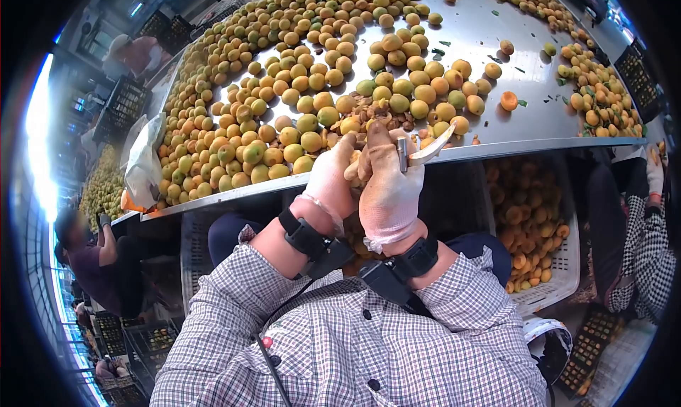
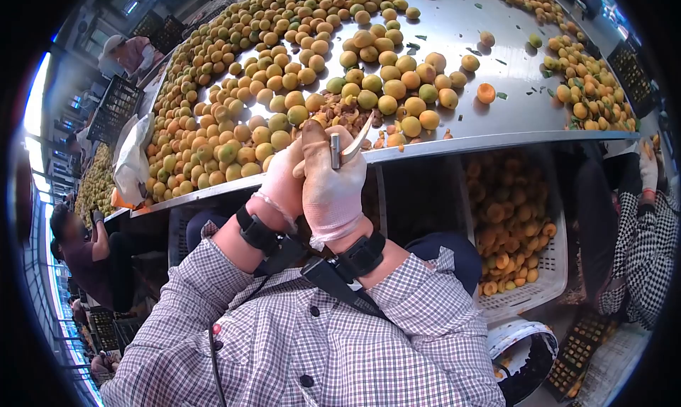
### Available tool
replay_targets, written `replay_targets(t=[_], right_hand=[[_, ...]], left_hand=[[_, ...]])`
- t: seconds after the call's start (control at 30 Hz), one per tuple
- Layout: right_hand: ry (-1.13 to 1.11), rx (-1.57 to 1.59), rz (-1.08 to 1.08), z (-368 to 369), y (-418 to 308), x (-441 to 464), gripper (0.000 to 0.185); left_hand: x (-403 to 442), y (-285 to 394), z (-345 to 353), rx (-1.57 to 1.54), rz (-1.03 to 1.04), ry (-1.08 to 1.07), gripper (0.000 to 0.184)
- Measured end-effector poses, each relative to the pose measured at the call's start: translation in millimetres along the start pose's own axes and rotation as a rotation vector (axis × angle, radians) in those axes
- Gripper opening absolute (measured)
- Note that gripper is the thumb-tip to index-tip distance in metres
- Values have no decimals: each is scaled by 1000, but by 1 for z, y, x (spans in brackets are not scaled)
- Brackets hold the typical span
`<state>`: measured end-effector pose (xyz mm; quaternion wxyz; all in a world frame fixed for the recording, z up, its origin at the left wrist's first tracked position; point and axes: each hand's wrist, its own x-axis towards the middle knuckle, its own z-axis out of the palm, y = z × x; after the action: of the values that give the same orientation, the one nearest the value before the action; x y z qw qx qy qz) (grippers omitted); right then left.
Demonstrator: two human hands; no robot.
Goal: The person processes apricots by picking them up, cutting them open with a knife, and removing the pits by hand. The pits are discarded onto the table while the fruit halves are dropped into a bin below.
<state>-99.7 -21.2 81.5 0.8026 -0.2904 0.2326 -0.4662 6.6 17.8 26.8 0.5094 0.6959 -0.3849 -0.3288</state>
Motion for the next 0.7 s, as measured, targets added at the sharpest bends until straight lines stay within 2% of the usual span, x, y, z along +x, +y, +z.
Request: replay_targets(t=[0.03,0.07,0.13,0.17,0.23,0.27,0.3,0.37,0.4,0.47,0.5,0.57,0.7], right_hand=[[-2,-2,-1,0,-2,1,26],[10,58,26,0,-5,3,28],[10,169,31,-8,-3,15,33],[8,204,48,-14,-1,26,38],[-12,292,111,-22,-9,36,40],[-1,296,107,-19,-14,33,40],[-1,297,107,-17,-18,33,40],[-56,139,176,-16,-24,37,39],[-39,143,207,-15,-26,38,37],[-17,130,217,-14,-27,36,37],[1,113,228,-13,-26,35,38],[-33,66,189,-13,-22,32,39],[-168,-33,41,-8,-16,13,37]], left_hand=[[0,12,2,-385,-263,-22,58],[-6,21,0,-385,-260,-21,58],[-19,32,-6,785,259,50,28],[-16,27,-7,786,260,50,28],[-10,23,-6,271,118,1,35],[-19,37,-5,622,398,75,52],[-18,39,-4,622,399,75,52],[-14,42,-3,402,193,-17,46],[-13,44,-4,403,194,-19,46],[-12,47,-6,-480,-404,-30,40],[-11,41,-6,-480,-404,-30,40],[-10,30,-4,598,468,-37,42],[-12,31,0,629,360,-67,30]])
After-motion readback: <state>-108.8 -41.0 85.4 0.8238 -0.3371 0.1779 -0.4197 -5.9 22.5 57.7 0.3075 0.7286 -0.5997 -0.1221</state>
